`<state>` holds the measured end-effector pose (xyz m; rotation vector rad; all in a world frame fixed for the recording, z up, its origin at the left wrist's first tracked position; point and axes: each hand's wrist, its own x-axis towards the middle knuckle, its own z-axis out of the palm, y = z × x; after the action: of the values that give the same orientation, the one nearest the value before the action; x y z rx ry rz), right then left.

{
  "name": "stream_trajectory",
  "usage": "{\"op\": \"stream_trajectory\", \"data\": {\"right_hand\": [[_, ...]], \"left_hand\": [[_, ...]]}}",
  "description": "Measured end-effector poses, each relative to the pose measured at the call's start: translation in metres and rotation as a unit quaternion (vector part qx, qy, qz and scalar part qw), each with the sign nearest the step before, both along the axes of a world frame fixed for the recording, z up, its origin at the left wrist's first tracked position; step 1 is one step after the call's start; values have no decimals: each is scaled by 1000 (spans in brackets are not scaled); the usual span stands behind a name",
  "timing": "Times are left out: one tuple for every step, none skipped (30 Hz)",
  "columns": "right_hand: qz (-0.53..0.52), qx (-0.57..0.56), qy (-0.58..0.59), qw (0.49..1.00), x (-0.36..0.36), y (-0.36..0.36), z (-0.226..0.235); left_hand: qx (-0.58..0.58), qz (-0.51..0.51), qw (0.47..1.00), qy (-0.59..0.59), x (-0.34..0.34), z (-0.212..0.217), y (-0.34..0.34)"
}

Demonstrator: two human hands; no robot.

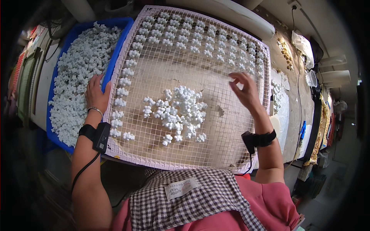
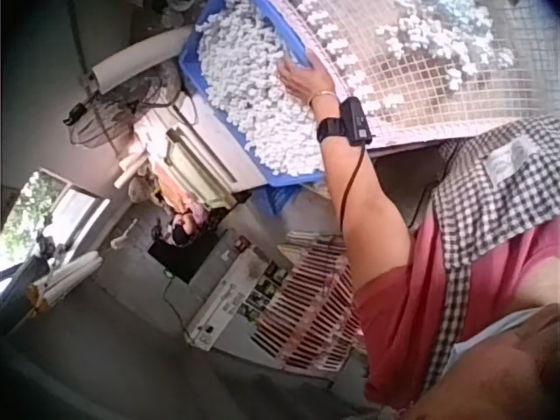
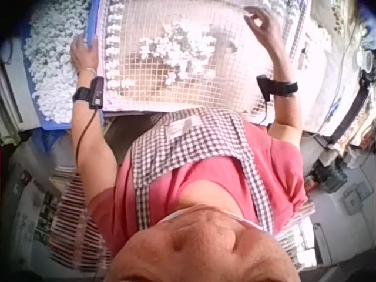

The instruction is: Placing small white star-shaped plastic components into a white grid tray.

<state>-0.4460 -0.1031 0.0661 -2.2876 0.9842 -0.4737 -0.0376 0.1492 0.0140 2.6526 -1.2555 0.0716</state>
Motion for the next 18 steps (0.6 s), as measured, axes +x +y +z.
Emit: {"op": "stream_trajectory", "data": {"right_hand": [[69, 46, -5, 997, 24, 21, 3], [107, 74, 17, 991, 41, 37, 5], [123, 63, 62, 989, 53, 49, 0], [151, 49, 71, 985, 59, 56, -4], [148, 34, 64, 986, 62, 60, -8], [148, 22, 55, 987, 64, 62, -12], [139, 50, 53, 988, 65, 62, -12], [130, 76, 52, 987, 62, 59, -10], [100, 73, 32, 992, 58, 57, -9], [69, 70, 11, 995, 57, 54, -9], [13, 37, 45, 998, 59, 52, -2], [-44, 4, 79, 996, 63, 52, 3], [-73, -15, 101, 992, 68, 52, 1], [-108, -38, 126, 985, 68, 51, -1], [-104, -36, 119, 987, 60, 46, -13], [-102, -41, 116, 987, 58, 45, -16], [-90, 37, 115, 989, 58, 45, -20], [-80, 116, 114, 983, 59, 45, -21]], "left_hand": [[3, 5, 1000, -2, 0, 0, 1], [1, 7, 1000, -4, 0, 2, 1], [1, 10, 1000, 0, -1, 0, -2], [-1, 9, 1000, 1, -2, -1, -5], [-5, 9, 1000, 4, -3, -1, -5], [-8, 13, 1000, 6, -4, -2, -5], [-10, 14, 1000, 11, -4, -2, -4], [-13, 15, 1000, 17, -6, 0, -4], [-14, 17, 1000, 22, -8, 2, -3], [-16, 19, 999, 27, -8, 4, -2], [-17, 20, 999, 25, -8, 6, -1], [-16, 20, 999, 25, -9, 6, 0], [-17, 19, 999, 29, -8, 8, 2], [-23, 12, 999, 36, -10, 9, -1], [-42, 2, 998, 45, -12, 8, -6], [-59, -6, 997, 55, -13, 6, -7], [-67, -14, 996, 57, -11, 5, -4], [-88, -29, 993, 68, -10, 8, -1]]}}
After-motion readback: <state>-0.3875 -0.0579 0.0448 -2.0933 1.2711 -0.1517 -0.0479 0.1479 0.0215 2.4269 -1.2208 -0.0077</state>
